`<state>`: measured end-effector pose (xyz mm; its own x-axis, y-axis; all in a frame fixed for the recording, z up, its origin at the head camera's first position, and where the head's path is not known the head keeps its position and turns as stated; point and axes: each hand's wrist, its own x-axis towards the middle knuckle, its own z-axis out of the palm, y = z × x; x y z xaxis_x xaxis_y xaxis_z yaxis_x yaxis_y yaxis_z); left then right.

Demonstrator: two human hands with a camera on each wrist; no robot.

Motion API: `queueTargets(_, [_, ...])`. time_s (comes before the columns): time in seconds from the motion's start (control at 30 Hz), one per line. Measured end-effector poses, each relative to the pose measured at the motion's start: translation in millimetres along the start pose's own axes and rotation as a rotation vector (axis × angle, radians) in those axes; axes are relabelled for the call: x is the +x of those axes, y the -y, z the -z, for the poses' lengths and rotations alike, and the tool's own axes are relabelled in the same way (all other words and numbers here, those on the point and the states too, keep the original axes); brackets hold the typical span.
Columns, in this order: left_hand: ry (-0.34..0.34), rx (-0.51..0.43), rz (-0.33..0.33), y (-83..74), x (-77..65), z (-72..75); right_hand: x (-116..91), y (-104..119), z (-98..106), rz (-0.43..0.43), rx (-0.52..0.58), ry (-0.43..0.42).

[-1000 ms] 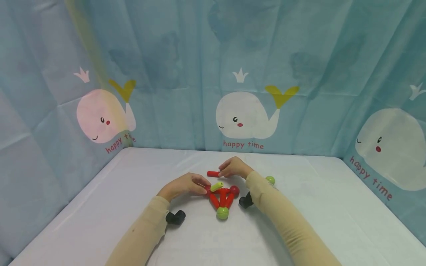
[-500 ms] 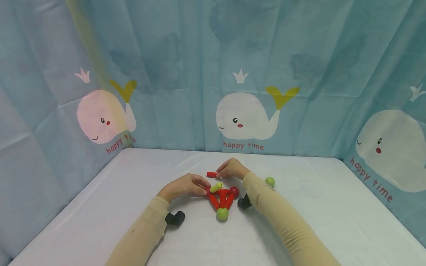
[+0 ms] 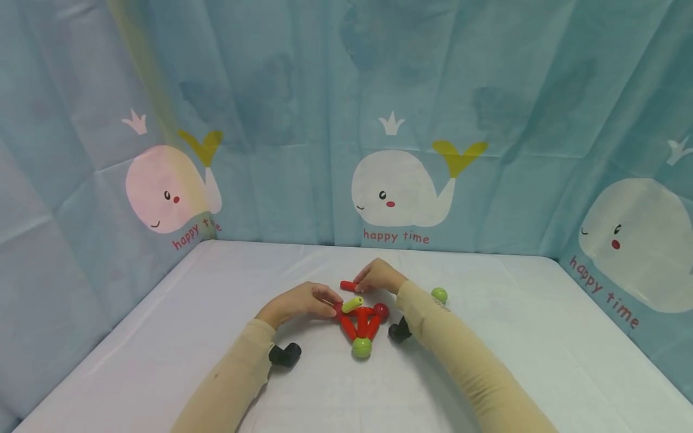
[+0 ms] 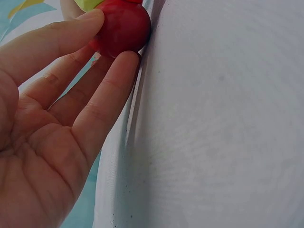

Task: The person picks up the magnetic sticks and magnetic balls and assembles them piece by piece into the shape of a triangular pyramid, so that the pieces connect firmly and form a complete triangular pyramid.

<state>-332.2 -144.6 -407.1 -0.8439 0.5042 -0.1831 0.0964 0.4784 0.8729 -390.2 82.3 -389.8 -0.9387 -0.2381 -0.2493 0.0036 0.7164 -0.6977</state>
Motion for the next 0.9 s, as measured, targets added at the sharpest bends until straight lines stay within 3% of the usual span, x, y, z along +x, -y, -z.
queueTargets(0.27, [-0.007, -0.012, 0.006, 0.4, 1.0, -1.1, -6, -6, 7, 0.006, -0.056, 0.02])
queueTargets(0.9, [-0.012, 0.005, -0.006, 0.5, 0.8, -0.4, -22, -13, 14, 0.055, -0.048, 0.013])
